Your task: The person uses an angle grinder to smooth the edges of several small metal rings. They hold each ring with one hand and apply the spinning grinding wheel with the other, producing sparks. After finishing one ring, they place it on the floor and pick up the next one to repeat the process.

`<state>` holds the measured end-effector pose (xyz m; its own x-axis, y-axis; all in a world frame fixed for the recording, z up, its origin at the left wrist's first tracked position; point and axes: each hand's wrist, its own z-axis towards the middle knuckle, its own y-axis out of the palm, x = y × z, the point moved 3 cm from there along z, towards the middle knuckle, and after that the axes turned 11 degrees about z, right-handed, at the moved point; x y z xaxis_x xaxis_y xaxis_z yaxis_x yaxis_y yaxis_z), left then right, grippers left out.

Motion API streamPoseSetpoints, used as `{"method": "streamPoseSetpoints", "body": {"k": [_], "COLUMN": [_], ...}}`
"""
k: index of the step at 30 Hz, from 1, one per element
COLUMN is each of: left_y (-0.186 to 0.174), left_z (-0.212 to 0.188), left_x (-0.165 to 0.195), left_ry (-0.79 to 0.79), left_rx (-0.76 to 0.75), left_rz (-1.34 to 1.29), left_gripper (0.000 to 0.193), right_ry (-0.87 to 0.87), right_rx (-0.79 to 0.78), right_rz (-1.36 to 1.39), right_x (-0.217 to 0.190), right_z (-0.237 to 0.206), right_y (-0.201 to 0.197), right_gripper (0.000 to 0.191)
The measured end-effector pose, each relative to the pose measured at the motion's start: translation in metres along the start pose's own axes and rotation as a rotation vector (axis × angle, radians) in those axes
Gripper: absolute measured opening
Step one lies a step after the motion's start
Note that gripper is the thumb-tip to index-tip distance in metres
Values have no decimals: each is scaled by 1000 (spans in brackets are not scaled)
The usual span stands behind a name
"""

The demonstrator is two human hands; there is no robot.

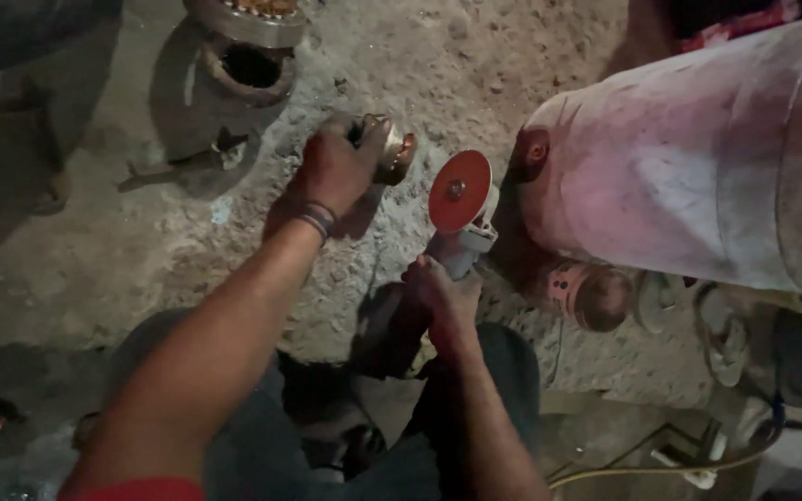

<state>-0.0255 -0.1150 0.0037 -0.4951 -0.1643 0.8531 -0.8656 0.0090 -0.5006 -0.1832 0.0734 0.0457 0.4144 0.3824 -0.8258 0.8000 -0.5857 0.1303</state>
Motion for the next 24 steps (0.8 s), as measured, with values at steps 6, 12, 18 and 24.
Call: {"method": "streamPoseSetpoints", "body": {"k": [6,12,18,24], "left_y": [2,1,1,13], "left_z": [3,0,1,9], "left_x": [-6,-8,-2,-23], "left_ry": [20,-278,22,-56], "left_rx": [72,-57,23,79], "left_rz": [102,-51,4,71], "left_gripper": [49,61,56,55], "right_ry": [0,-17,-47,-24], "right_rx": [-65,-107,-74,-37], "right_rz": [44,-22,-164,-329], "right_x": [-8,-14,-12,-7], "right_z": [-9,-17,-12,-10], "right_y": [11,18,19,19], "right_gripper": [16,16,17,17]}}
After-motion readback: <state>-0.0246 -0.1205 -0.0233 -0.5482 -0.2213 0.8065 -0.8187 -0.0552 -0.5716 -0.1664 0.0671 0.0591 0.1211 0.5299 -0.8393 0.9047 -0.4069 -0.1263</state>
